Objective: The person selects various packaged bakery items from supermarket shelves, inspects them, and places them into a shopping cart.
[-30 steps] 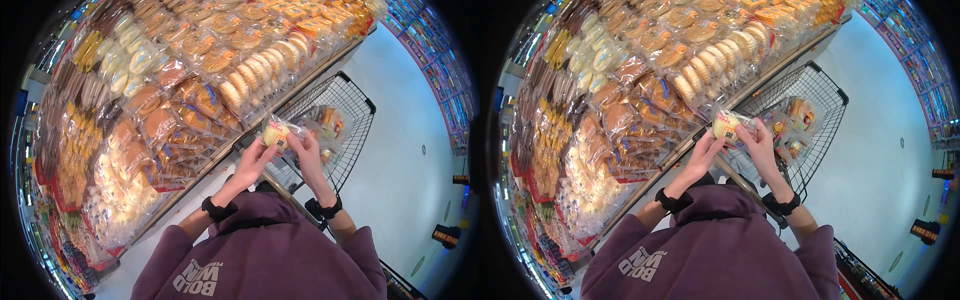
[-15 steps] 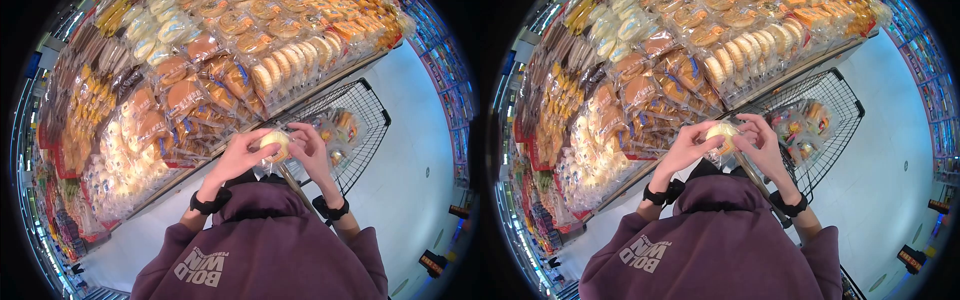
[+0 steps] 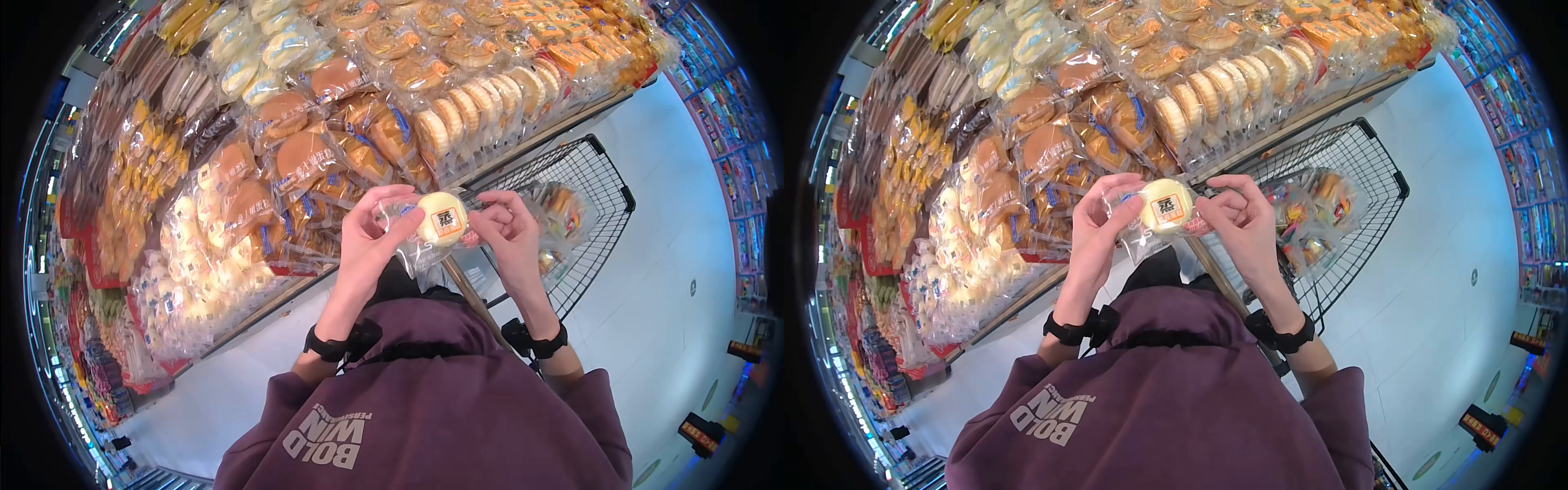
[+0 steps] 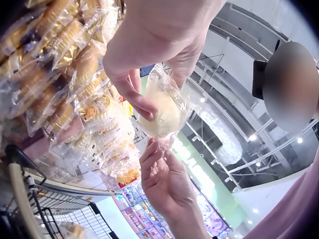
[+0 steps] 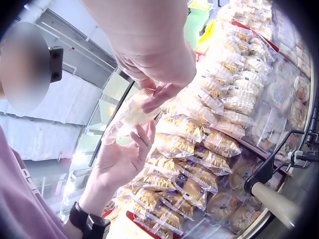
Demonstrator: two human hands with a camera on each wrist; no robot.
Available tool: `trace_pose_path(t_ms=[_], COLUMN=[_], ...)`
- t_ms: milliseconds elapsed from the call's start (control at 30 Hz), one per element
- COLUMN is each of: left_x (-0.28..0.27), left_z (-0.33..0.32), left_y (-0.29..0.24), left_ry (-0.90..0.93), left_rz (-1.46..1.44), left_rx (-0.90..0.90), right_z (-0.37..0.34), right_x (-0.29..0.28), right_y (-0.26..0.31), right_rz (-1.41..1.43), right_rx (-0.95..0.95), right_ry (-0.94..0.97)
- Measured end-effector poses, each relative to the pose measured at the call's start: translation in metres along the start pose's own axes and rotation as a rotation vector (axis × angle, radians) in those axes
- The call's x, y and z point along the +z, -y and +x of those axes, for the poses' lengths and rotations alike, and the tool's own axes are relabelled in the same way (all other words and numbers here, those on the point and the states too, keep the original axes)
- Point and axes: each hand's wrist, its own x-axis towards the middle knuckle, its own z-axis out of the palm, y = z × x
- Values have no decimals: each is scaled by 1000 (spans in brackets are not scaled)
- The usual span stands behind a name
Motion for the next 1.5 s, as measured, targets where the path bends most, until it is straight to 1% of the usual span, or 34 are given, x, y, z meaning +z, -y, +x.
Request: trace_pose_path(t_ms=[33, 67, 167, 200, 267, 367, 467, 567, 667, 767, 867, 1067, 1167, 1267, 1367, 1500], left_x=[1, 2, 11, 18, 22, 25, 29, 32, 31, 31, 28, 14, 2, -13, -27, -50], left_z=[1, 3, 4, 3, 5, 8, 9, 9, 8, 4, 2, -5, -9, -15, -23, -36], left_y=[1, 3, 6, 1, -6, -12, -17, -16, -13, -14, -14, -20, -23, -27, -37, -48], left_ry=[-17, 10, 152, 193, 233, 275, 316, 332, 325, 310, 285, 178, 149, 114, 57, -8], left_rz=[-51, -14, -18, -63, -22, 29, 54, 36, 31, 49, 31, 53, 62, 70, 70, 25], left_rx=[-22, -18, -11, -85, -99, -101, -79, -65, -22, 57, 107, 85, 88, 101, 124, 150], right_z=[1, 1, -3, -5, -10, -13, -15, -15, -14, -16, -13, 1, 6, 12, 17, 21], right_x=[0, 0, -2, -2, -1, 1, -1, 1, 1, 4, 8, 13, 22, 32, 53, 84], right_y=[1, 2, 5, 7, 12, 19, 24, 24, 21, 22, 23, 16, 15, 13, 11, 3], right_rz=[-5, -10, -65, -75, -92, 33, 31, -10, 50, 96, 66, 85, 82, -31, 29, 43], right_rx=[-10, -21, -157, -179, -220, -173, -96, -57, -38, -80, -31, 31, 97, 85, 130, 137], right_ry=[-32, -67, -129, -132, -136, -136, -60, -64, -63, -50, -58, 127, 181, 269, 277, 317])
